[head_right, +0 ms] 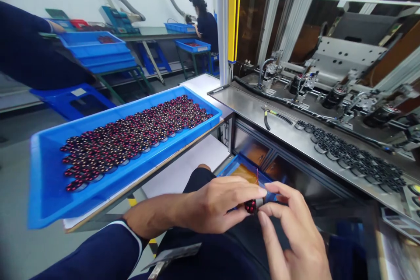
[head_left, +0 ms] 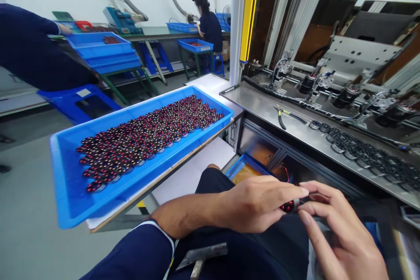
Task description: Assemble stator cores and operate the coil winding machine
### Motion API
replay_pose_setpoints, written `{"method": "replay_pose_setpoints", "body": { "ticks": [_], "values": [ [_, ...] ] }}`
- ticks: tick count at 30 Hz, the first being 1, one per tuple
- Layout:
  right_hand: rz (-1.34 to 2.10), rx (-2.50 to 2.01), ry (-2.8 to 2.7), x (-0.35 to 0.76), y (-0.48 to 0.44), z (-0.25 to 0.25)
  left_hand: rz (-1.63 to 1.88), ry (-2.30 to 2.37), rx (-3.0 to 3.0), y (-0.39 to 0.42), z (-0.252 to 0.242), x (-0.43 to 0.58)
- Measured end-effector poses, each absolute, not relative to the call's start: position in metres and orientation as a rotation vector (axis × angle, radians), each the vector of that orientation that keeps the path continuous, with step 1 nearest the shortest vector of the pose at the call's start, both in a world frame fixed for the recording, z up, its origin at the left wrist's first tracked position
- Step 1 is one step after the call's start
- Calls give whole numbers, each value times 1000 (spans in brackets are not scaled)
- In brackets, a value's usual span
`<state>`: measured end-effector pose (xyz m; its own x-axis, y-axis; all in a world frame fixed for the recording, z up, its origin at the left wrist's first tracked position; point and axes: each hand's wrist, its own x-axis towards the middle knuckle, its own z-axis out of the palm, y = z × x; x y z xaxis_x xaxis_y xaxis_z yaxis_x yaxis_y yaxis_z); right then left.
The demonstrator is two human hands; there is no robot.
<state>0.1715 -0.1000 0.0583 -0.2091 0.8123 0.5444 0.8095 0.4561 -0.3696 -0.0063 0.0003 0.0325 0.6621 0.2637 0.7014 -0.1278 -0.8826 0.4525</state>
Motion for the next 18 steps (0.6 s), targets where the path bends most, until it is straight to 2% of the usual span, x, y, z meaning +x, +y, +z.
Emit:
{"method": "replay_pose_setpoints", "body": {
  "ticks": [9,13,18],
  "values": [
    [-228,-1215,-2242,216,-98,55,1027,4,2155,7,37,-18],
    [-246,-1271,-2103,197,-104,63,1166,86,2199,4,33,-15],
    [-307,-1183,-2214,166,-95,65,1187,139,2237,1,32,-15]
  ]
}}
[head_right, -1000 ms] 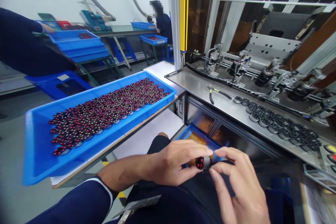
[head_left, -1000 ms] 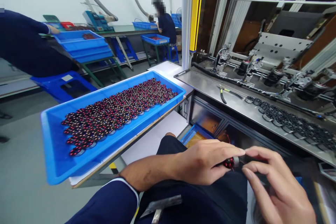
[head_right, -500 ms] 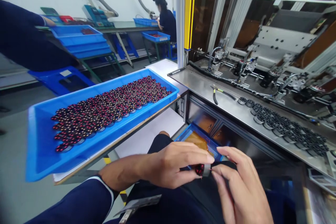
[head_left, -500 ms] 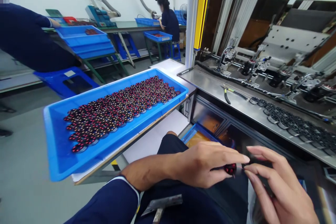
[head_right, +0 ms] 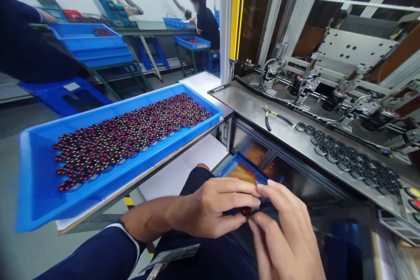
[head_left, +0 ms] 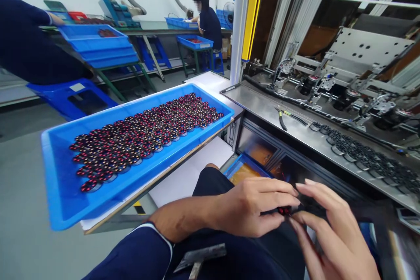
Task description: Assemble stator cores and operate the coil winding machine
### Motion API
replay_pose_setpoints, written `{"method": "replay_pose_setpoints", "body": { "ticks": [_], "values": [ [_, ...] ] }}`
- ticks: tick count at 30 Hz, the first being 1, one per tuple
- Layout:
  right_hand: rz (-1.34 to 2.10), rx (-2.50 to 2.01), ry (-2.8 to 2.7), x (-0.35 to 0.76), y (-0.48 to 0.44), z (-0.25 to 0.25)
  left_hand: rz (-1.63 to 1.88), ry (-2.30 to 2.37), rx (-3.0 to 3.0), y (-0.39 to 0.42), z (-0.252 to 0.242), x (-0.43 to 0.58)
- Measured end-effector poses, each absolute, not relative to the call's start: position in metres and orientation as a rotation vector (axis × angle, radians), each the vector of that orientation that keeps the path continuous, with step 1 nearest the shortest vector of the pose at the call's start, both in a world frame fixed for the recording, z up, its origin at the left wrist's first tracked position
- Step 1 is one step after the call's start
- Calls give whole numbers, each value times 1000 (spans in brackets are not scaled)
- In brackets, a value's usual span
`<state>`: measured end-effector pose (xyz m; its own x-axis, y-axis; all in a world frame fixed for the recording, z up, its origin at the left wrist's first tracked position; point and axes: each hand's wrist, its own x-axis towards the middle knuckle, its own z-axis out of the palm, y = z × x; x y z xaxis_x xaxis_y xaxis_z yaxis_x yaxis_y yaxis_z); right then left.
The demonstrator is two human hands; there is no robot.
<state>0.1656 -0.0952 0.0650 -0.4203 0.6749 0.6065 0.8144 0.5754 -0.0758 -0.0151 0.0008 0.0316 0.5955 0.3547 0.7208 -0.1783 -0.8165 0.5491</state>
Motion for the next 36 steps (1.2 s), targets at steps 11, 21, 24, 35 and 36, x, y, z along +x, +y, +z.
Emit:
{"method": "replay_pose_setpoints", "body": {
  "ticks": [11,21,24,35,36],
  "values": [
    [-323,-965,-2530,198,-57,69,947,210,1631,21,20,-44],
    [-267,-1746,-1919,253,156,21,1054,531,1061,31,-1,-36],
    [-191,-1860,-1920,258,190,-2,1084,555,1057,32,-1,-41],
    [264,-1643,-1806,299,175,19,1029,559,974,30,6,-49],
    [315,-1604,-1737,301,165,23,1022,555,973,28,7,-49]
  ]
}}
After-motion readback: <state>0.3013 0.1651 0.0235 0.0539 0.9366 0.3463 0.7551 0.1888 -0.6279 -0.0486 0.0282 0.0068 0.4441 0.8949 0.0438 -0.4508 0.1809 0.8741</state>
